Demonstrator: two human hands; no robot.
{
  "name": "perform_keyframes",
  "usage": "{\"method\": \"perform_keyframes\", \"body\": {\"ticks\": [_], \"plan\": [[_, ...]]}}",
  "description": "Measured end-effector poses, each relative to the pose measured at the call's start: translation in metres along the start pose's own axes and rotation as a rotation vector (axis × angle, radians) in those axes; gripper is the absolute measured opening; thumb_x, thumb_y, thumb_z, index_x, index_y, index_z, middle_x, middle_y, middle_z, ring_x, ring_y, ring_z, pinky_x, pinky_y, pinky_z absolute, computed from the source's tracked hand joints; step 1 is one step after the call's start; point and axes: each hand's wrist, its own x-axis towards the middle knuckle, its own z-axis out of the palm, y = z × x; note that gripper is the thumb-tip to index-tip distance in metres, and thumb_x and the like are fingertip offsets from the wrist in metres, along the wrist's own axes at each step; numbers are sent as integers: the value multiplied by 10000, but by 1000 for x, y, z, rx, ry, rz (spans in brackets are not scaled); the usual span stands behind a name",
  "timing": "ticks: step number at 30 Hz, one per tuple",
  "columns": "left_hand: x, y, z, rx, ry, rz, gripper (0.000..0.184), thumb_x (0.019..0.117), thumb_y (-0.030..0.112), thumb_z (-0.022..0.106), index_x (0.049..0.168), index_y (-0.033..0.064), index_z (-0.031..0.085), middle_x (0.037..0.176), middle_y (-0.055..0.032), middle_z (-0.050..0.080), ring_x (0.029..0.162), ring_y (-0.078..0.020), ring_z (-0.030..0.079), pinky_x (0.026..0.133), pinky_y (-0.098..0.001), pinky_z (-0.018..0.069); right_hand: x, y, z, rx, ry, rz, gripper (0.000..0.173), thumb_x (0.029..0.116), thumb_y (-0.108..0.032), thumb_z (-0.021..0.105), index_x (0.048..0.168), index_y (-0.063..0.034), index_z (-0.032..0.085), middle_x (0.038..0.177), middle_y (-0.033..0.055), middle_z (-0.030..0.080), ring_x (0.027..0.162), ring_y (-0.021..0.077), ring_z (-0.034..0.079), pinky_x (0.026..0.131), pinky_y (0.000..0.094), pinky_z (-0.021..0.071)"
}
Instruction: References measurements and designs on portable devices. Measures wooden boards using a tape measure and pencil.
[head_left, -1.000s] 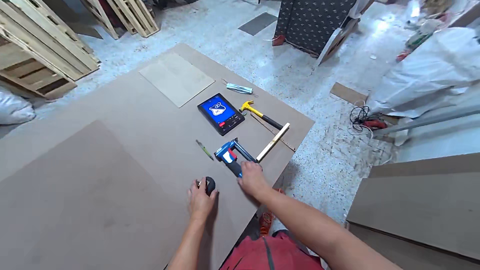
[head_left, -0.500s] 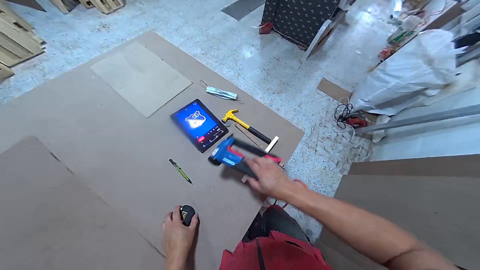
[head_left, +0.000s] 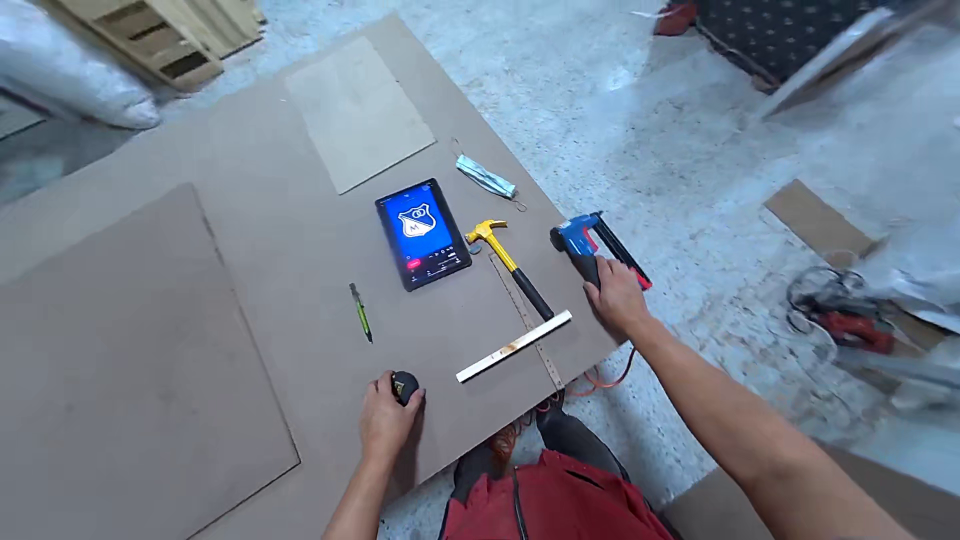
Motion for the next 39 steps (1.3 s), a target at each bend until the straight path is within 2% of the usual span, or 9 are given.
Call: {"method": "perform_keyframes", "body": {"ticks": [7, 15, 20, 26, 32, 34, 37, 38, 39], "plan": [[0, 70, 3, 51, -101, -153, 826, 853, 574, 767, 1475, 93, 512, 1403, -190, 573, 1238, -365, 616, 994, -561, 544, -17, -9, 28, 20, 1, -82, 664, 991, -397, 643, 1511, -27, 464, 1410, 246, 569, 1299, 420, 559, 1054, 607, 462], [-31, 50, 12, -16, -82, -299, 874, 851, 620, 742, 1485, 77, 488, 1422, -204, 562, 1247, -370, 616, 1014, -563, 532, -2, -61, 26, 94, -94, -111, 672, 979, -418, 672, 1497, -31, 487, 1369, 209, 597, 1259, 379, 588, 1038, 552, 491], [-32, 44, -9, -68, -62, -290, 928, 843, 719, 682, 1494, 84, 499, 1457, -208, 533, 1295, -373, 576, 1048, -559, 511, -1, -72, -4, 157, -67, -75, 597, 999, -464, 616, 1438, -63, 567, 1386, 194, 605, 1255, 384, 597, 1018, 592, 496], [59, 62, -57, -422, 53, -144, 576, 1011, 350, 646, 1474, 34, 515, 1450, -217, 560, 1339, -371, 554, 1124, -581, 446, 28, -164, -8, 390, -203, -192, 484, 1040, -391, 549, 1427, -103, 589, 1347, 125, 644, 1245, 285, 622, 1059, 527, 510], [165, 101, -69, -925, -122, -202, 525, 1038, 234, 586, 1499, 18, 461, 1448, -211, 570, 1344, -352, 551, 1101, -573, 459, 84, -262, 20, 566, -342, 199, 521, 1038, -395, 574, 1476, -115, 545, 1337, 183, 651, 1239, 353, 625, 1057, 597, 477], [179, 106, -77, -1023, -181, -249, 469, 1067, 252, 533, 1458, -5, 504, 1382, -239, 596, 1271, -365, 588, 1055, -567, 489, 93, -274, 20, 566, -324, 294, 476, 1037, -439, 560, 1392, -129, 619, 1235, 160, 696, 1155, 339, 660, 994, 604, 508], [199, 95, -84, -1221, -257, -347, 464, 1137, 366, 353, 1256, -4, 607, 997, -148, 653, 831, -232, 636, 763, -409, 543, 94, -271, 22, 752, -355, 414, 497, 1060, -461, 526, 1391, -102, 616, 1292, 162, 675, 1179, 321, 652, 1009, 578, 512], [206, 91, -86, -1307, -284, -355, 512, 1134, 405, 338, 1236, -8, 623, 975, -151, 688, 794, -233, 668, 726, -406, 572, 93, -272, 25, 852, -350, 453, 473, 1069, -436, 516, 1374, -90, 620, 1292, 158, 674, 1175, 299, 658, 1013, 542, 525], [213, 87, -87, -1384, -316, -342, 547, 1130, 427, 340, 1278, -19, 618, 1067, -188, 722, 889, -278, 717, 787, -453, 601, 92, -275, 29, 946, -336, 488, 446, 1078, -405, 506, 1344, -71, 636, 1262, 156, 684, 1143, 280, 670, 991, 503, 542]]}}
